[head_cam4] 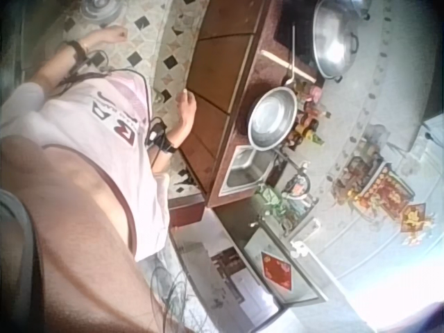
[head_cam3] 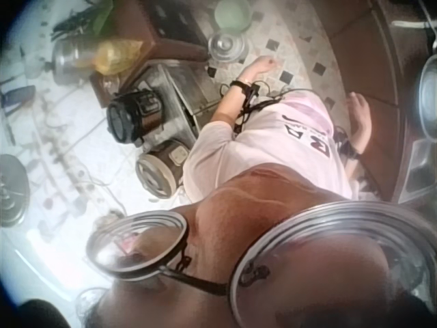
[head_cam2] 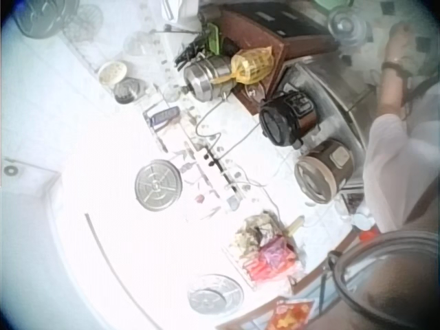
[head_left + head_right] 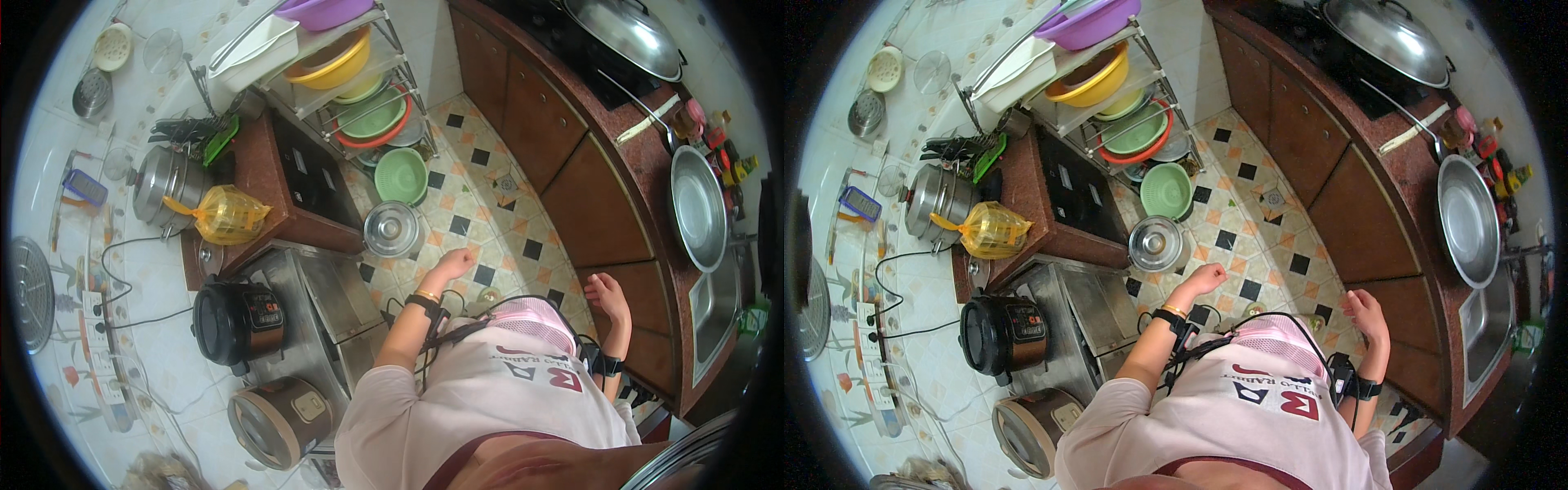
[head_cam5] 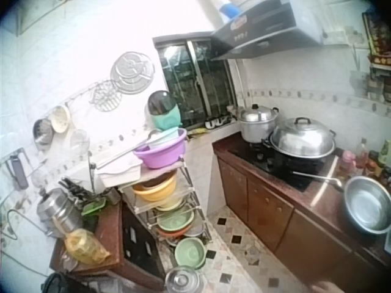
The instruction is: Clean a large metal washbasin in the kitchen sink.
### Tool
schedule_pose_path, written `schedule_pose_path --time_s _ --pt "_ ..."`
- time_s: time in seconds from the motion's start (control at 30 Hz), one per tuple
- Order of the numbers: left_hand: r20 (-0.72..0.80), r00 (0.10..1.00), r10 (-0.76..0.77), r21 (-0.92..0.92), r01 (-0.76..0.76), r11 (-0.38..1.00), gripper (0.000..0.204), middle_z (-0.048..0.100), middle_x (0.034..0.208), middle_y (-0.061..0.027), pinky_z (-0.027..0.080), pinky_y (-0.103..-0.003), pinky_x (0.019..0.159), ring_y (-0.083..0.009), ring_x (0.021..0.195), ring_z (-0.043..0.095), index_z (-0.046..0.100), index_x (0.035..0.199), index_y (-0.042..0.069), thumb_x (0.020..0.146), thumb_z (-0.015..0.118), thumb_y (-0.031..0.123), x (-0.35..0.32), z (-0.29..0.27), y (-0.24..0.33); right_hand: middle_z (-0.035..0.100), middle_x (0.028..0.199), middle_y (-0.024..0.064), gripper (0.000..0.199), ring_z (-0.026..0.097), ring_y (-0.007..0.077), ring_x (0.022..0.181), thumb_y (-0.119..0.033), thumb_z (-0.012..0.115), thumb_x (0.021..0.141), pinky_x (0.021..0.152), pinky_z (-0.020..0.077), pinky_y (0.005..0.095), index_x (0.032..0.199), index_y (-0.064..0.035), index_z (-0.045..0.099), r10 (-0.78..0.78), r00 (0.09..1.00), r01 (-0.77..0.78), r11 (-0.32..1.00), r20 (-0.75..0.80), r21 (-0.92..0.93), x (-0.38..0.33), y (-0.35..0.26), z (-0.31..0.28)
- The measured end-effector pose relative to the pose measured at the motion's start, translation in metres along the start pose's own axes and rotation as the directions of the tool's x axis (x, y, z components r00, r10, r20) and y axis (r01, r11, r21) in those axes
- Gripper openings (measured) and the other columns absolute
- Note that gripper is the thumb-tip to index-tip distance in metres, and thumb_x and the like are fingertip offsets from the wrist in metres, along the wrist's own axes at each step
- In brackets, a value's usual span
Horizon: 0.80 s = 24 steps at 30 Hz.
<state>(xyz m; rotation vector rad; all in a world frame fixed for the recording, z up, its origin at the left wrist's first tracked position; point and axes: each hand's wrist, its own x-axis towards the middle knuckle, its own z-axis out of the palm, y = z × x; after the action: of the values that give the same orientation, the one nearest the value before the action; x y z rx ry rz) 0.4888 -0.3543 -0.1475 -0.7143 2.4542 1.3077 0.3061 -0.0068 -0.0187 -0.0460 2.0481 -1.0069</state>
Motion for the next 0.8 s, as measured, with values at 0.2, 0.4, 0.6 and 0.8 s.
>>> schedule_pose_path --time_s 0.2,0.4,0.6,0.8 --pt "0.016 1.0 0.002 0.02 -0.002 1.0 0.024 0.062 0.079 -0.0141 0.046 -0.037 0.067 -0.0303 0.076 0.06 0.06 0.079 0.005 0.077 0.058 0.029 -0.003 -0.004 -0.004 0.061 0.085 0.0044 0.03 0.058 0.0129 0.074 -0.035 0.046 0.09 0.063 0.0442 0.0268 0.099 -0.0073 0.055 0.006 1.0 -0.006 1.0 -0.002 0.007 -0.001 -0.003 0.007" --pt "0.019 0.999 -0.034 -0.064 0.035 0.997 0.025 0.064 0.081 -0.0115 0.047 -0.034 0.069 -0.0221 0.077 0.061 0.061 0.083 0.005 0.08 0.057 0.03 0.005 -0.003 -0.035 0.058 0.068 0.0036 0.033 0.054 0.0111 0.063 -0.031 0.05 0.087 0.055 0.0441 0.0268 0.084 0.0002 0.059 -0.137 0.99 0.135 0.99 -0.046 -0.05 0.012 0.007 0.007" --pt "0.037 0.993 -0.112 -0.056 0.114 0.992 0.026 0.059 0.073 -0.0044 0.044 -0.027 0.065 -0.0141 0.067 0.054 0.06 0.087 0.002 0.081 0.06 0.027 -0.002 -0.014 -0.054 0.063 0.079 0.0098 0.041 0.06 0.018 0.068 -0.039 0.048 0.086 0.064 0.0479 0.0331 0.093 0.0005 0.059 -0.09 0.995 0.084 0.991 -0.045 -0.108 -0.001 0.003 -0.001" --pt "0.066 0.992 -0.107 -0.064 0.111 0.992 0.026 0.058 0.071 -0.0038 0.043 -0.025 0.062 -0.0119 0.065 0.052 0.058 0.085 0.002 0.081 0.061 0.027 0.017 0.003 -0.081 0.063 0.081 0.0091 0.04 0.061 0.017 0.073 -0.038 0.046 0.087 0.069 0.0474 0.0318 0.089 -0.0006 0.059 -0.032 0.999 0.03 0.997 -0.027 -0.071 0.001 0.023 -0.009"
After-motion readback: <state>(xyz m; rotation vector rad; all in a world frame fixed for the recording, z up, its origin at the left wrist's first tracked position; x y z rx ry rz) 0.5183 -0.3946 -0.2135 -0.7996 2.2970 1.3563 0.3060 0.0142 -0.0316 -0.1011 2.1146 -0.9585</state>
